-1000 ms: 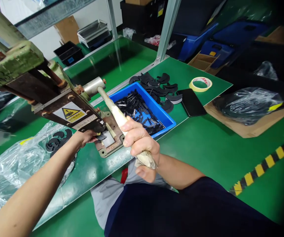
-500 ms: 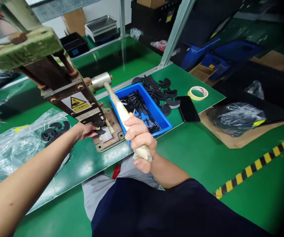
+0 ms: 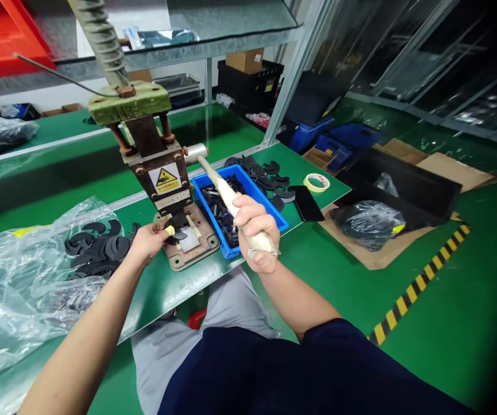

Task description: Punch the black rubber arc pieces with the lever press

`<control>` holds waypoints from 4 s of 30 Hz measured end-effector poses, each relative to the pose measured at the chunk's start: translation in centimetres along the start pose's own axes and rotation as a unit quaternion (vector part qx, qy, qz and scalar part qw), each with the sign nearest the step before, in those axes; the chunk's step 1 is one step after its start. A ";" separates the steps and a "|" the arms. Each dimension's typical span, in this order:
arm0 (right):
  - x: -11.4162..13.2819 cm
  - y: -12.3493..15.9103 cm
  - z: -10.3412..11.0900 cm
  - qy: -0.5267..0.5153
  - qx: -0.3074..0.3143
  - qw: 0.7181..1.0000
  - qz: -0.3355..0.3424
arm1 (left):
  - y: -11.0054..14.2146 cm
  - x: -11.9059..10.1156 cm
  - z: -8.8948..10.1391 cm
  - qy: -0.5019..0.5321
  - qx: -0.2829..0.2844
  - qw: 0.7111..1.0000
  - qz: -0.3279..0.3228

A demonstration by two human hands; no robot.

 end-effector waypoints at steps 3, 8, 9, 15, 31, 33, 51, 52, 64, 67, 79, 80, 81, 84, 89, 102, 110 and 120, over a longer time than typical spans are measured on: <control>2.7 -2.5 -0.9 -0.042 -0.004 0.994 0.103 | 0.4 0.0 -1.0 0.083 0.001 0.996 0.021; 4.7 -9.0 -3.4 -0.029 0.047 0.994 0.099 | 1.2 0.4 -1.6 0.208 -0.017 0.977 0.038; 4.5 -9.7 -3.6 -0.024 0.045 0.996 0.073 | 1.5 0.7 -1.3 0.225 -0.025 0.973 0.034; -3.3 -3.0 -4.2 0.050 0.058 0.955 -0.288 | 5.0 1.6 0.9 0.265 -0.009 0.964 -0.028; -6.0 15.3 -11.9 -0.204 0.417 0.601 -0.650 | 14.5 -4.2 2.0 -0.023 0.183 0.919 -0.348; -5.4 16.0 -11.7 -0.198 0.403 0.629 -0.635 | 15.8 -5.3 2.2 -0.068 0.188 0.895 -0.399; -3.5 8.1 -10.2 -0.004 0.430 0.855 -0.289 | 21.8 -4.9 3.4 -0.231 0.072 0.718 -0.652; -3.4 7.8 -10.4 -0.002 0.438 0.857 -0.270 | 21.9 -4.7 3.4 -0.241 0.072 0.715 -0.652; -2.6 8.2 -13.4 -0.038 0.592 0.786 -0.174 | 20.9 -3.9 3.4 -0.238 0.091 0.727 -0.638; -2.7 8.7 -13.7 -0.048 0.616 0.765 -0.182 | 20.7 -4.0 3.5 -0.218 0.114 0.738 -0.628; -1.7 10.4 -13.0 -0.031 0.536 0.826 -0.171 | 18.4 -2.9 3.1 -0.168 0.242 0.784 -0.546; -2.1 10.0 -12.7 -0.009 0.507 0.845 -0.170 | 17.6 -2.9 3.6 -0.164 0.180 0.814 -0.528; -2.6 9.6 -12.3 0.013 0.479 0.862 -0.167 | 16.7 -2.9 4.4 -0.147 0.105 0.848 -0.498; -3.7 8.6 -11.5 0.062 0.416 0.895 -0.151 | 15.5 -1.7 6.1 -0.040 -0.045 0.927 -0.371; -4.8 8.7 -11.2 0.086 0.377 0.911 -0.141 | 16.5 -0.9 3.5 -0.002 0.014 0.949 -0.316; -7.0 11.9 -9.5 -0.012 0.214 0.846 -0.489 | 17.8 -0.3 4.0 -0.093 -0.157 0.912 -0.367; -7.9 15.4 -11.6 -0.214 0.157 0.728 -0.632 | 19.4 -1.7 2.5 -0.188 -0.114 0.853 -0.472; -7.8 15.3 -10.3 -0.224 0.114 0.743 -0.620 | 20.5 -2.4 1.2 -0.238 -0.069 0.808 -0.535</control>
Point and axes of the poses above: each hand's wrist, its own y-axis away from the middle knuckle, its own z-axis out of the back of the hand, x = y × z, the point moved 8 cm from there along -y, towards the middle knuckle, and after that the axes turned 5 degrees about -z, right-handed, at the moved point
